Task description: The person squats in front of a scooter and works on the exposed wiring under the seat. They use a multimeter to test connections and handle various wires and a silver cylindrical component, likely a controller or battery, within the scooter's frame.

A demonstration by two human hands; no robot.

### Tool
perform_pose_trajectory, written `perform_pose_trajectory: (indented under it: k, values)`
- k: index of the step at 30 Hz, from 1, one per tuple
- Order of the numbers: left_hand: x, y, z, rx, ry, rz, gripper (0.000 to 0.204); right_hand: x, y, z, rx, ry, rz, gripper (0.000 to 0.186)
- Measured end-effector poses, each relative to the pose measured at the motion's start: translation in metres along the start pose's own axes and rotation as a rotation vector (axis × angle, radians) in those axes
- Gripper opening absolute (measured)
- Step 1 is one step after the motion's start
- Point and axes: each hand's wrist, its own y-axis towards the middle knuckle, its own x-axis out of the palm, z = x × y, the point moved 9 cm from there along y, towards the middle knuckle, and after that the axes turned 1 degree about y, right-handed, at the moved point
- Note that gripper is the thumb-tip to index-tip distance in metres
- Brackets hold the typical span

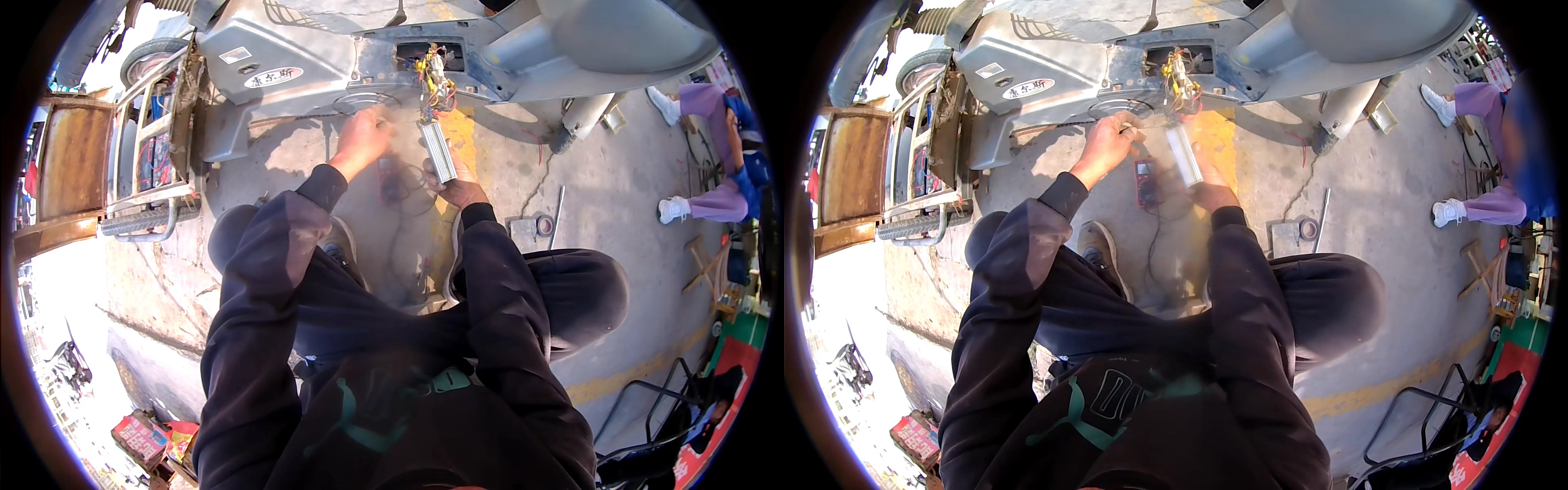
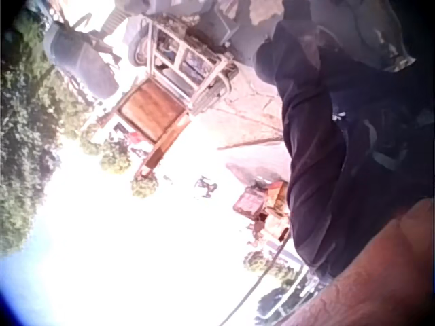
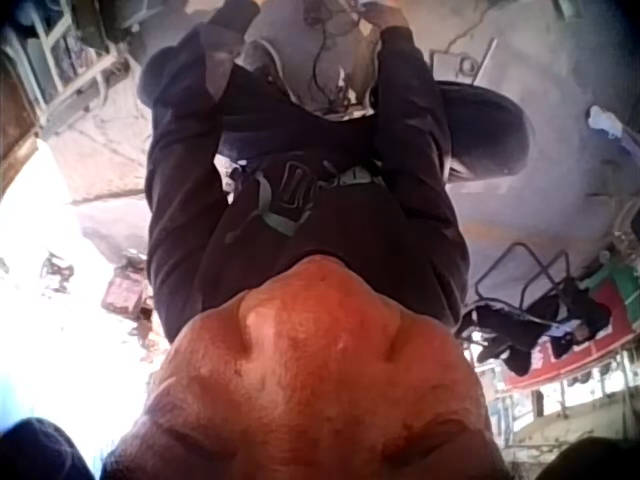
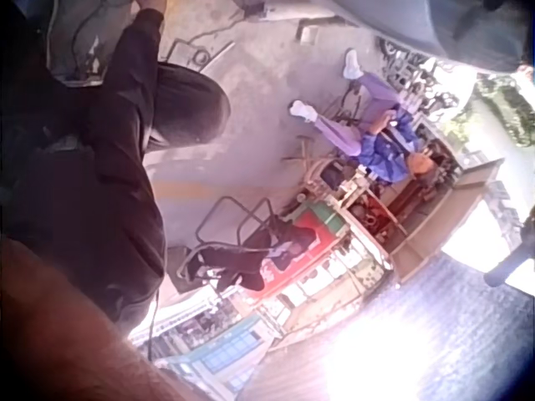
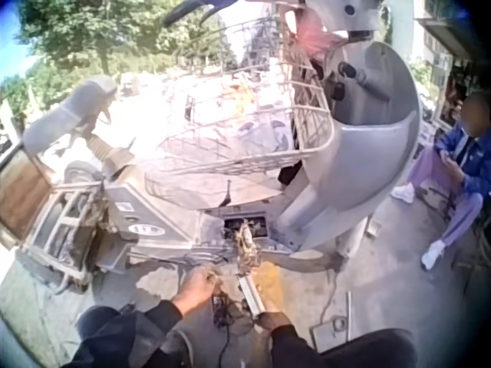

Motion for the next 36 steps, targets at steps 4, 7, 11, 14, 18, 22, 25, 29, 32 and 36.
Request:
perform_pose_trajectory:
  k: [4,7,11,14,18,22,25,29,32,36]
  values:
    - [-0.009,-0.004,0.032,0.244,0.308,0.282,0.021,-0.027,-0.001,-0.010,-0.042,-0.232,0.056,0.064]
    - [-0.018,-0.008,0.059,0.269,0.226,0.316,0.024,-0.035,-0.005,-0.008,-0.061,-0.125,0.254,0.058]
    - [0.005,0.007,0.048,0.114,-0.039,0.064,0.031,-0.035,-0.003,-0.012,-0.077,-0.212,0.255,0.056]
    - [0.017,0.012,0.040,0.060,-0.124,-0.009,0.031,-0.018,-0.008,-0.015,-0.123,-0.208,0.232,0.054]
    - [0.017,0.022,0.022,-0.063,-0.135,-0.027,0.029,0.003,-0.023,-0.028,-0.177,-0.401,0.302,0.050]
    - [0.005,0.008,0.043,0.015,0.079,0.138,0.025,0.018,-0.039,-0.047,-0.323,-0.628,0.394,0.045]
    - [-0.003,-0.003,0.060,0.072,0.197,0.196,0.026,0.027,-0.049,-0.057,-0.490,-0.632,0.445,0.049]
    - [-0.010,-0.008,0.067,0.073,0.290,0.191,0.026,0.029,-0.052,-0.063,-0.612,-0.884,0.652,0.053]
    - [-0.019,-0.007,0.056,0.077,0.174,0.154,0.028,0.053,-0.065,-0.063,-0.687,-0.978,0.762,0.063]
    - [-0.020,-0.012,0.059,-0.034,0.168,0.042,0.024,0.082,-0.086,-0.068,-0.775,-1.113,0.865,0.064]
